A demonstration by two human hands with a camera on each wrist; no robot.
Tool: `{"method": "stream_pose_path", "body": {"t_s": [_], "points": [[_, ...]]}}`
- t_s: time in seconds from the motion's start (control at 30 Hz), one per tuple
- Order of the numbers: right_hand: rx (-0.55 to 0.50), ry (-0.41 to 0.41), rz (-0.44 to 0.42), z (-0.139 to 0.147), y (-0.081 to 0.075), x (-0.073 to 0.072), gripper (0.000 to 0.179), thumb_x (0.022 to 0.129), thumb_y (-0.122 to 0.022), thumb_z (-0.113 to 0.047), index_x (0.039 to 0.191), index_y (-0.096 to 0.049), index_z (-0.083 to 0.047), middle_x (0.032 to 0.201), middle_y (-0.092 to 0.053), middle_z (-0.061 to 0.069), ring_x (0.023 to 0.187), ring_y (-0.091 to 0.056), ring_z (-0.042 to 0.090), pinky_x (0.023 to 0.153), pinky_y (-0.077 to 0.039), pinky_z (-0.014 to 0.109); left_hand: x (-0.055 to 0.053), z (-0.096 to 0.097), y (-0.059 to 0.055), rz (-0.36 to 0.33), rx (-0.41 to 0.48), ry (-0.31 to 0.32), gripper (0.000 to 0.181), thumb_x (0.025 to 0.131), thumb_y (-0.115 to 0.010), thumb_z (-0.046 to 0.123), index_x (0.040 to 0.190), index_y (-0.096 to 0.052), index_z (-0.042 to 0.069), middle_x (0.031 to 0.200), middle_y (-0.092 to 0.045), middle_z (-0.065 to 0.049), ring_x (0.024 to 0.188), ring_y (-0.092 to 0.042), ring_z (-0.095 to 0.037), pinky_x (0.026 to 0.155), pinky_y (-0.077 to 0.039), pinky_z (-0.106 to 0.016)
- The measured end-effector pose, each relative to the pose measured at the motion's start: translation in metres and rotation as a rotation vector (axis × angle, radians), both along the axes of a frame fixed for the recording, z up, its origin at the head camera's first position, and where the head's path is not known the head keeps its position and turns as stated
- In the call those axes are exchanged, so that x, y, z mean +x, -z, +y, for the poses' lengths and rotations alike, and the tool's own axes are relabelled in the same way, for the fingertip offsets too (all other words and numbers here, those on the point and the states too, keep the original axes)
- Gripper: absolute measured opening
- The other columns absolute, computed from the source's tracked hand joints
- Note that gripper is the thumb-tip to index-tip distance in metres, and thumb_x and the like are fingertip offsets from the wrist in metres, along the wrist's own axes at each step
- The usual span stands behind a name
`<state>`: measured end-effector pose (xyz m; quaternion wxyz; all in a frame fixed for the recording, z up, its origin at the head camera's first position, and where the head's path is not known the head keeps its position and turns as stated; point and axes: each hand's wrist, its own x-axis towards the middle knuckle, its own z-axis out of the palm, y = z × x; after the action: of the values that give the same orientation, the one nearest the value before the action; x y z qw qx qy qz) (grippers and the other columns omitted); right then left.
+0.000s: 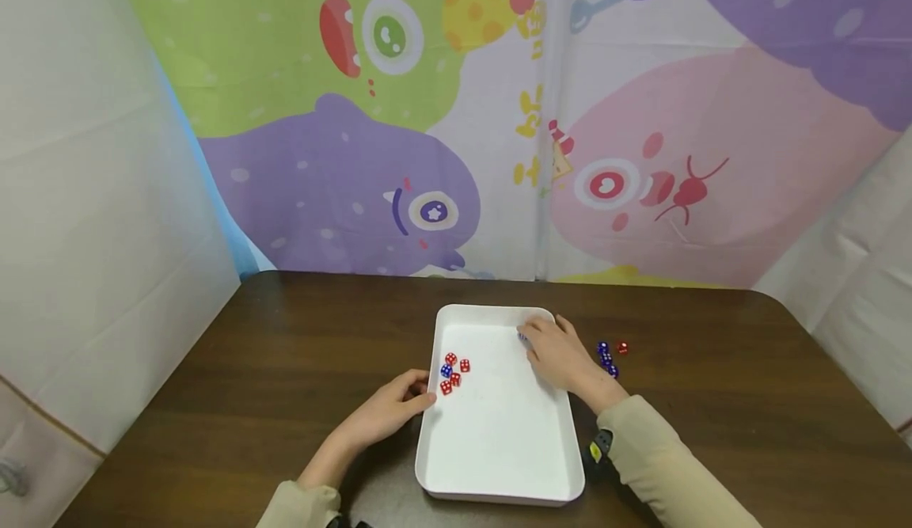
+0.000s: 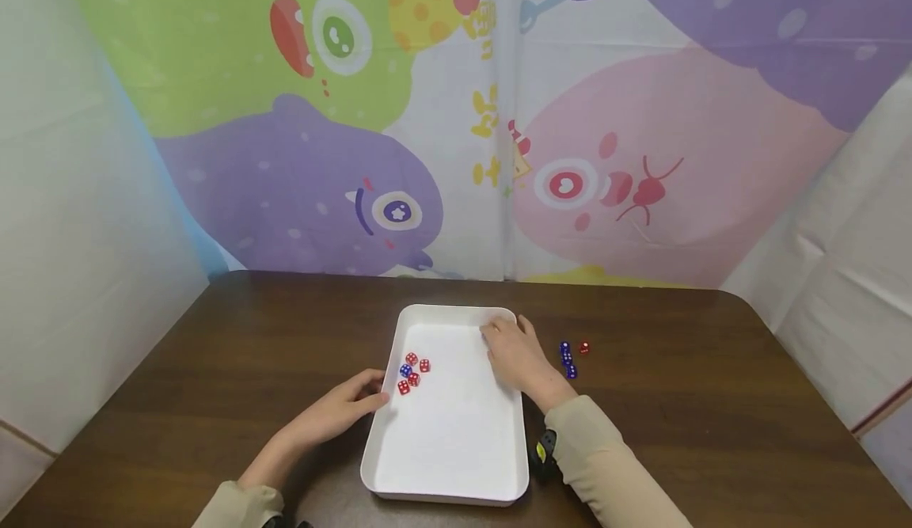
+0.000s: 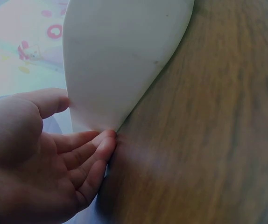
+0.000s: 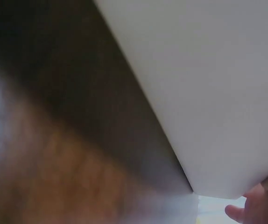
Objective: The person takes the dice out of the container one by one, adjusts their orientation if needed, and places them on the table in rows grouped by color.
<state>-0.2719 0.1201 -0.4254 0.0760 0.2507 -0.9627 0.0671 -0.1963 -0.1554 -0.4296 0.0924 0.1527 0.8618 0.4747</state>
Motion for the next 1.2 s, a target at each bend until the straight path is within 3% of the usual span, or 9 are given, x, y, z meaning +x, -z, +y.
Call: {"method": "stream_pose_path", "body": {"t_s": [0.33,0.47,0.7,1.2], "points": [[-0.01,0.016,0.021,0.0,0.0,0.002,0.01,0.081,-0.064,-0.009,0.091,-0.063,-0.013,0.092,-0.059,0.003,0.094,-0.056,0.021,0.102,-0.022,0.056,0.001,0.001,0.001,-0.01,0.0,-0.009,0.035,0.09,-0.055,0.022,0.117,-0.051,-0.001,0.097,-0.055,-0.007,0.083,-0.049,-0.015,0.07,-0.04,-0.027],[0.001,0.029,0.018,0.0,0.0,0.002,0.009,0.08,-0.065,-0.007,0.083,-0.063,-0.016,0.085,-0.059,-0.002,0.088,-0.057,0.018,0.103,-0.019,0.057,0.0,0.002,0.002,-0.013,-0.013,-0.008,0.035,0.09,-0.055,0.023,0.116,-0.052,0.0,0.097,-0.054,-0.007,0.084,-0.049,-0.015,0.071,-0.041,-0.027],[-0.022,0.039,-0.011,-0.001,0.001,0.002,0.01,0.08,-0.064,-0.007,0.082,-0.065,-0.016,0.085,-0.061,-0.002,0.087,-0.058,0.018,0.104,-0.018,0.056,0.0,0.002,0.002,-0.014,-0.017,-0.007,0.035,0.09,-0.055,0.023,0.116,-0.052,0.0,0.097,-0.054,-0.008,0.083,-0.049,-0.015,0.071,-0.041,-0.028],[-0.25,0.037,-0.053,-0.002,-0.008,0.018,0.01,0.081,-0.063,-0.001,0.086,-0.067,-0.008,0.085,-0.061,0.003,0.088,-0.059,0.023,0.102,-0.021,0.057,0.001,0.0,-0.002,-0.018,-0.033,-0.008,0.036,0.09,-0.055,0.024,0.117,-0.051,0.0,0.098,-0.055,-0.008,0.086,-0.05,-0.016,0.073,-0.041,-0.028]]}}
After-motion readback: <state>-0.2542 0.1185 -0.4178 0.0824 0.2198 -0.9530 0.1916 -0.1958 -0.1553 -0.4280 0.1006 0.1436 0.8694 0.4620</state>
